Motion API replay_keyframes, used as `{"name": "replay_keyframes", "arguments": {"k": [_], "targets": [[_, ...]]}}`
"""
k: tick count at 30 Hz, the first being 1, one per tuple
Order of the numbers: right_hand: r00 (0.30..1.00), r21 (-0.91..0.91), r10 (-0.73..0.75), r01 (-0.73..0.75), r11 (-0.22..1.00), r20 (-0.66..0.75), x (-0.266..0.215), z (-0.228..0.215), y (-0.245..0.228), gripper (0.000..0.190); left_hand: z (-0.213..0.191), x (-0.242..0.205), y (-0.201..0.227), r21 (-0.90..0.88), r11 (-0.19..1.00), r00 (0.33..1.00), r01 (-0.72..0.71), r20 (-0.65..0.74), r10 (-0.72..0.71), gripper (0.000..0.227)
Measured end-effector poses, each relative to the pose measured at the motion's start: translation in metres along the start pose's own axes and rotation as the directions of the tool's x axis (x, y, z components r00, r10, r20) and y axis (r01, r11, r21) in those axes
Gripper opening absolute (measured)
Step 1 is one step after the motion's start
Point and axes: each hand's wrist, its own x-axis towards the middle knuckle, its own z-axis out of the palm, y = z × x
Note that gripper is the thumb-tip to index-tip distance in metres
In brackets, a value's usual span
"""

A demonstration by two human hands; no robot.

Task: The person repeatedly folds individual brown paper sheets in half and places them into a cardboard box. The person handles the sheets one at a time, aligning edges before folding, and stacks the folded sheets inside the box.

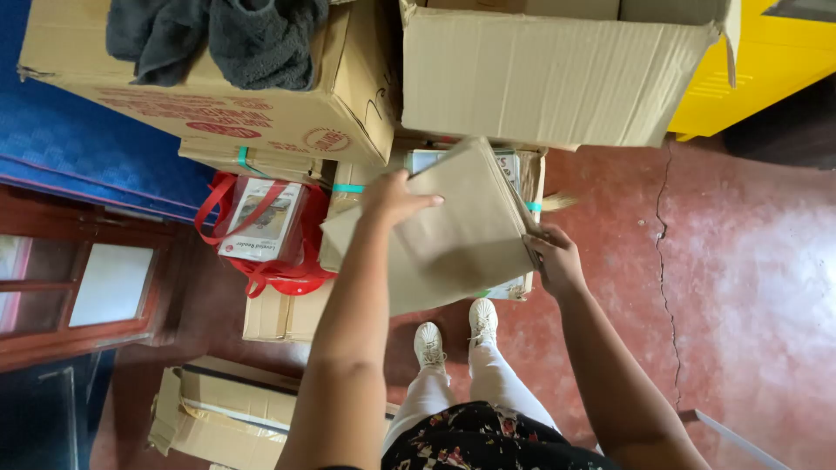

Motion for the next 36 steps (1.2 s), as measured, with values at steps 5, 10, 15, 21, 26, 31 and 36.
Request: {"name": "replay_keyframes", "arguments": {"k": [5,10,15,21,26,31,36], "targets": [[0.991,-0.242,0.050,-0.079,0.967,-0.122,0.024,-0.032,0.047,0.038,0.060,0.058,0.003,0.148,0.985,0.996,-0.085,0.020,0.083,0.081],[0.984,-0.465,0.119,-0.169,0.869,-0.136,0.066,-0.075,0.107,0.042,0.104,0.073,0.017,0.261,0.946,0.980,-0.194,-0.002,0.201,0.091],[0.966,-0.833,-0.191,-0.041,0.551,-0.173,0.007,-0.027,0.032,0.061,0.129,0.040,0.017,0.271,0.944,0.964,-0.187,-0.137,0.230,0.063],[0.821,-0.562,-0.461,0.569,0.601,0.337,-0.042,0.055,-0.012,0.056,0.134,0.030,-0.019,0.193,0.980,0.996,-0.038,-0.077,0.054,0.074],[0.757,-0.707,-0.336,0.648,0.283,0.560,-0.003,0.075,0.018,0.075,0.110,0.029,-0.008,0.205,0.979,0.996,-0.015,-0.079,0.032,0.059],[0.703,-0.710,-0.300,0.696,0.105,0.645,0.015,0.071,0.027,0.081,0.104,0.038,-0.004,0.192,0.981,0.996,-0.014,-0.085,0.031,0.054],[0.698,-0.657,-0.232,0.716,0.235,0.678,0.026,0.061,0.016,0.081,0.129,0.044,-0.015,0.266,0.962,0.983,-0.053,-0.158,0.097,0.078]]}}
